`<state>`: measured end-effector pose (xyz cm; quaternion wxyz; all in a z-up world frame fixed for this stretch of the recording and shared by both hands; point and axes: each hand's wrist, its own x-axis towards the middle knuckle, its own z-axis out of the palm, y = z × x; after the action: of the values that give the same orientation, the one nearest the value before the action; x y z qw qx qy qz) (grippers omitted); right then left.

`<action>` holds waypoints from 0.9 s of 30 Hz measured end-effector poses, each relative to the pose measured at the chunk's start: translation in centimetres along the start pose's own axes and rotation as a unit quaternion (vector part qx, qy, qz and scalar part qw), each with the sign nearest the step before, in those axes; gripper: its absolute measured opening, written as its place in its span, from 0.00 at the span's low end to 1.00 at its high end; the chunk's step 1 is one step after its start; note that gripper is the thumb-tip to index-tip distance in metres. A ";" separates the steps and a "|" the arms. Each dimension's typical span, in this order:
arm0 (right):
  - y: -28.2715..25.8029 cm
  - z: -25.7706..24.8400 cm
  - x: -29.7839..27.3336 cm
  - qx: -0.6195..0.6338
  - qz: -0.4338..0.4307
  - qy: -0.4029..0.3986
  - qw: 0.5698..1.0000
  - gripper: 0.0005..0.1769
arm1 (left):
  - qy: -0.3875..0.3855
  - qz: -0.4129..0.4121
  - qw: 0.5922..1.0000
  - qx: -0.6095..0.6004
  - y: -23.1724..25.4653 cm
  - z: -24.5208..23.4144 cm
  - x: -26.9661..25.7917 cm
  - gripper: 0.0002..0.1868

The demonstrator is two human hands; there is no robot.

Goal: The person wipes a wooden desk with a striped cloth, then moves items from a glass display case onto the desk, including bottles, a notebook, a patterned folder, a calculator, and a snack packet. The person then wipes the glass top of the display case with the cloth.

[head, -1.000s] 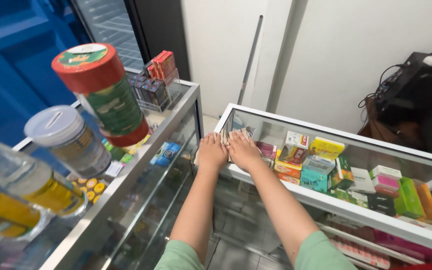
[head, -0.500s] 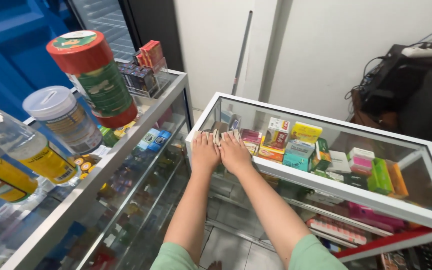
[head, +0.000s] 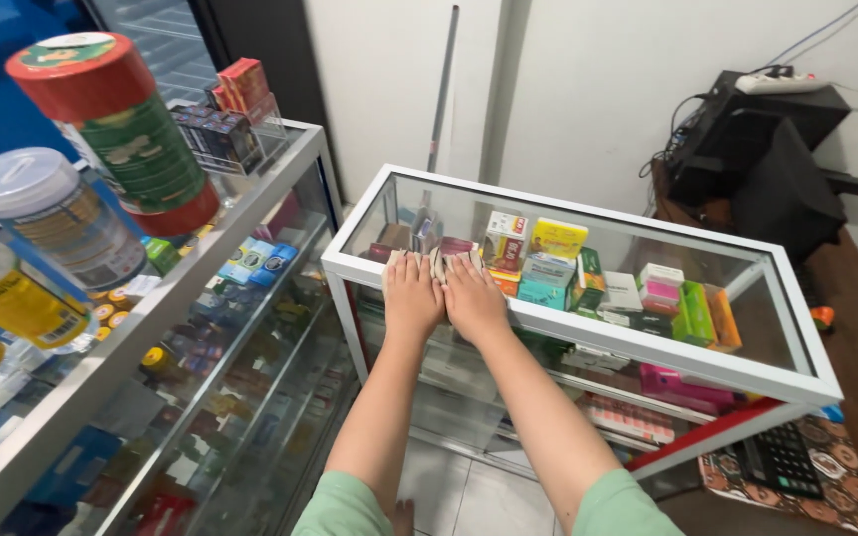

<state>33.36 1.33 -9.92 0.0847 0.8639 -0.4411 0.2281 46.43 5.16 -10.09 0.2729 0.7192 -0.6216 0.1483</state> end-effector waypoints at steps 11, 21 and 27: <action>7.4 -2.2 -5.5 -0.035 0.010 0.067 0.997 0.23 | -0.020 0.065 0.997 -0.026 7.6 2.2 -1.2 0.31; 14.9 -7.3 -11.9 -0.055 0.088 0.041 0.994 0.24 | -0.063 0.132 0.986 -0.078 17.7 2.5 -2.6 0.32; 18.2 -9.8 -14.5 -0.069 0.109 0.029 0.991 0.23 | -0.118 0.151 0.977 -0.089 22.5 2.5 -2.8 0.33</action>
<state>8.28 4.34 -9.03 0.1316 0.7961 -0.5443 0.2295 23.65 4.24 -9.01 0.2355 0.6024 -0.7613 0.0461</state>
